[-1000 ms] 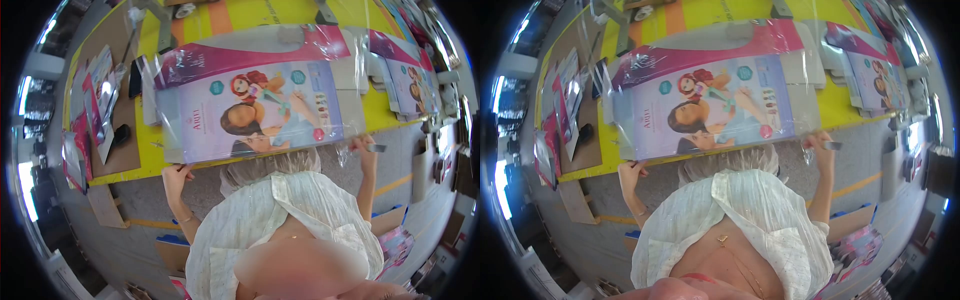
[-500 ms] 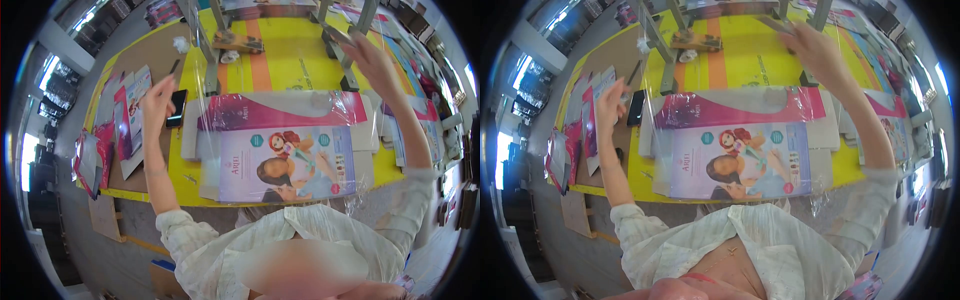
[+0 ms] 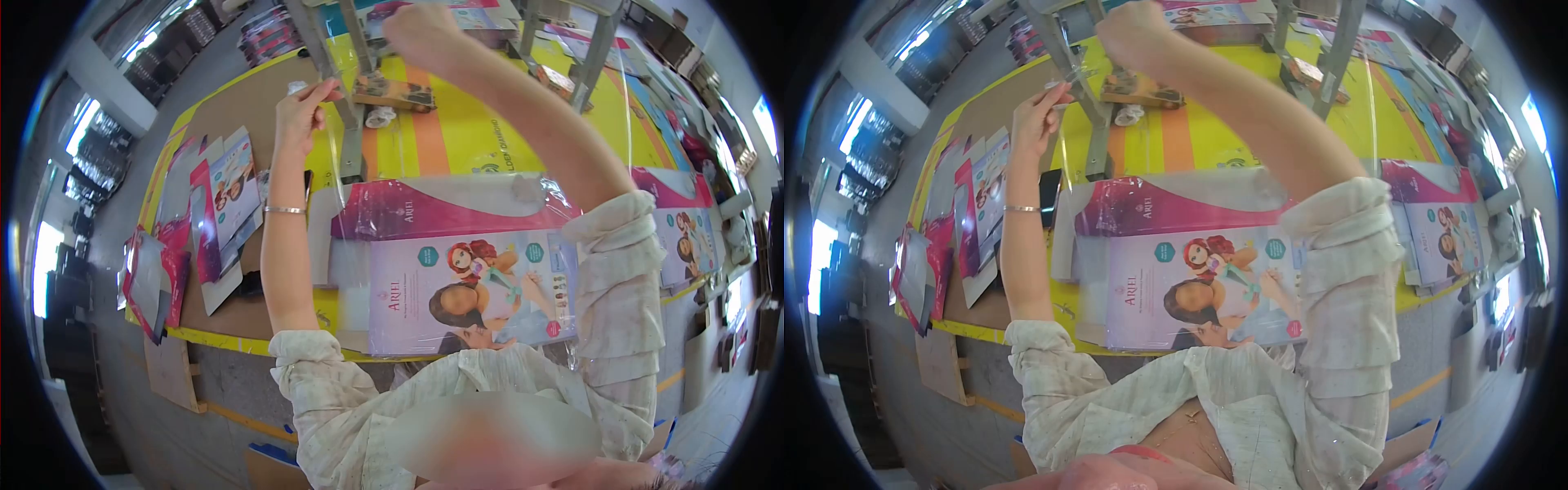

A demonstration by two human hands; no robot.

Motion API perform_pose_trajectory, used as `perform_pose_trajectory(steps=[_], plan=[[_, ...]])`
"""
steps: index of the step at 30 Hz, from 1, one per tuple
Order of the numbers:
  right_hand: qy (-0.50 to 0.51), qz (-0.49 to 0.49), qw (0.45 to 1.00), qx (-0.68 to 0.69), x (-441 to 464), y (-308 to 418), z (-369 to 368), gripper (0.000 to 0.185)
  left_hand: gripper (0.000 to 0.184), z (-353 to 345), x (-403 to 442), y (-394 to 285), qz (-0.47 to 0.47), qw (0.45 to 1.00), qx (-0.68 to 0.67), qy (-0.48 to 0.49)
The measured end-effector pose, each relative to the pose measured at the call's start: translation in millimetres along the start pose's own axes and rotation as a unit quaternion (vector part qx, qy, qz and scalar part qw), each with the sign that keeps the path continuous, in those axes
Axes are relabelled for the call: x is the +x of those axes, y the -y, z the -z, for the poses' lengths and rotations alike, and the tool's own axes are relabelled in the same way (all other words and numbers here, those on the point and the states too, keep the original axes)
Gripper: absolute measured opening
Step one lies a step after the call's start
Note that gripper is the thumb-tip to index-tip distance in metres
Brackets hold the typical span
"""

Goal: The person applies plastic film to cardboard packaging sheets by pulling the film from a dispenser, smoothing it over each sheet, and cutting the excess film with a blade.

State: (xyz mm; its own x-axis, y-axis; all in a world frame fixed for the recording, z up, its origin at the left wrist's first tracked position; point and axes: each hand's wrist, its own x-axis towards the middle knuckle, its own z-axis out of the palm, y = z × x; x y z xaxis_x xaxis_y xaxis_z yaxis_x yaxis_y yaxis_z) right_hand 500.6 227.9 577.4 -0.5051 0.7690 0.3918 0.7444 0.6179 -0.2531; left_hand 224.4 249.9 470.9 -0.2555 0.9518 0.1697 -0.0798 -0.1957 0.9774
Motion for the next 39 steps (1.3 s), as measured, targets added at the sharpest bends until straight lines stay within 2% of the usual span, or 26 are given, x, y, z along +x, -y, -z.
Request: perform_pose_trajectory(steps=[5, 7, 9, 11, 13, 14, 15, 17, 18, 19, 22, 27, 29, 31, 32, 33, 34, 35, 36, 38, 39], plan=[[-0.054, -0.043, 0.987, -0.147, -25.3, -71.8, 30.2, 0.022, 0.022, 3.0, 2.7, 2.7, 0.025, 1.000, 0.010, -0.006], [-0.064, -0.060, 0.955, -0.284, -40.6, -114.6, 46.1, 0.022, 0.023, 4.0, 6.1, 5.6, 0.033, 0.999, 0.004, 0.013], [-0.059, -0.079, 0.906, -0.411, -55.5, -153.4, 60.8, 0.023, 0.023, 3.4, 6.2, 5.8, 0.024, 0.999, 0.034, -0.019], [-0.048, -0.138, 0.905, -0.400, -65.1, -180.8, 72.2, 0.024, 0.023, 1.3, 4.4, 4.8, 0.031, 0.999, 0.038, -0.008], [-0.058, -0.259, 0.945, -0.191, -75.4, -190.8, 74.3, 0.020, 0.024, -1.7, 0.0, 2.1, 0.033, 0.999, 0.036, 0.000], [-0.065, -0.353, 0.933, 0.034, -79.1, -195.8, 69.8, 0.016, 0.024, 0.0, 0.3, 3.0, 0.035, 0.999, 0.035, 0.001], [-0.081, -0.160, 0.982, 0.064, -85.9, -219.9, 54.0, 0.015, 0.025, 1.7, 0.4, 3.9, 0.037, 0.999, 0.033, 0.002], [-0.093, 0.041, 0.990, 0.093, -90.6, -237.0, 30.5, 0.015, 0.025, 8.7, 6.9, 11.8, 0.042, 0.999, 0.034, 0.002], [-0.095, -0.131, 0.946, 0.281, -86.6, -223.7, 18.2, 0.016, 0.025, 12.9, 10.2, 15.4, 0.042, 0.998, 0.034, 0.008], [-0.089, -0.294, 0.838, 0.451, -82.8, -217.7, 7.7, 0.018, 0.024, 16.4, 12.0, 20.4, 0.043, 0.998, 0.033, 0.013], [-0.057, -0.286, 0.846, 0.445, -79.8, -250.4, -42.1, 0.020, 0.022, 18.9, 19.2, 47.0, 0.062, 0.994, 0.090, -0.008], [-0.050, -0.353, 0.856, 0.373, -82.8, -264.1, -117.1, 0.026, 0.019, 8.5, 23.5, 105.6, 0.076, 0.980, 0.184, -0.011], [-0.014, -0.423, 0.845, 0.326, -91.6, -283.4, -159.8, 0.026, 0.021, 2.3, 23.1, 125.7, 0.107, 0.964, 0.242, -0.005], [0.031, -0.453, 0.849, 0.272, -100.5, -289.3, -186.1, 0.033, 0.021, -1.2, 25.3, 146.1, 0.125, 0.952, 0.278, 0.012], [0.054, -0.424, 0.880, 0.208, -103.8, -300.6, -203.1, 0.042, 0.021, -2.9, 26.6, 157.7, 0.129, 0.948, 0.288, 0.024], [0.045, -0.439, 0.874, 0.201, -108.5, -301.0, -200.6, 0.042, 0.025, 1.2, 33.5, 174.6, 0.105, 0.917, 0.385, 0.020], [-0.012, -0.414, 0.893, 0.173, -116.4, -297.0, -199.5, 0.039, 0.031, 1.8, 37.7, 188.6, 0.076, 0.876, 0.476, 0.020], [-0.069, -0.389, 0.908, 0.140, -126.4, -292.3, -198.6, 0.036, 0.037, -3.5, 36.2, 192.2, 0.006, 0.854, 0.520, 0.031], [-0.123, -0.362, 0.918, 0.104, -138.2, -289.8, -194.3, 0.032, 0.045, 2.3, 41.6, 204.9, -0.056, 0.855, 0.515, 0.037], [-0.216, -0.375, 0.901, 0.013, -173.7, -270.8, -152.7, 0.026, 0.064, 14.3, 51.8, 230.4, -0.182, 0.841, 0.507, 0.049], [-0.234, -0.389, 0.890, -0.034, -194.2, -263.9, -134.7, 0.029, 0.063, 11.7, 45.1, 216.6, -0.196, 0.850, 0.487, 0.050]])
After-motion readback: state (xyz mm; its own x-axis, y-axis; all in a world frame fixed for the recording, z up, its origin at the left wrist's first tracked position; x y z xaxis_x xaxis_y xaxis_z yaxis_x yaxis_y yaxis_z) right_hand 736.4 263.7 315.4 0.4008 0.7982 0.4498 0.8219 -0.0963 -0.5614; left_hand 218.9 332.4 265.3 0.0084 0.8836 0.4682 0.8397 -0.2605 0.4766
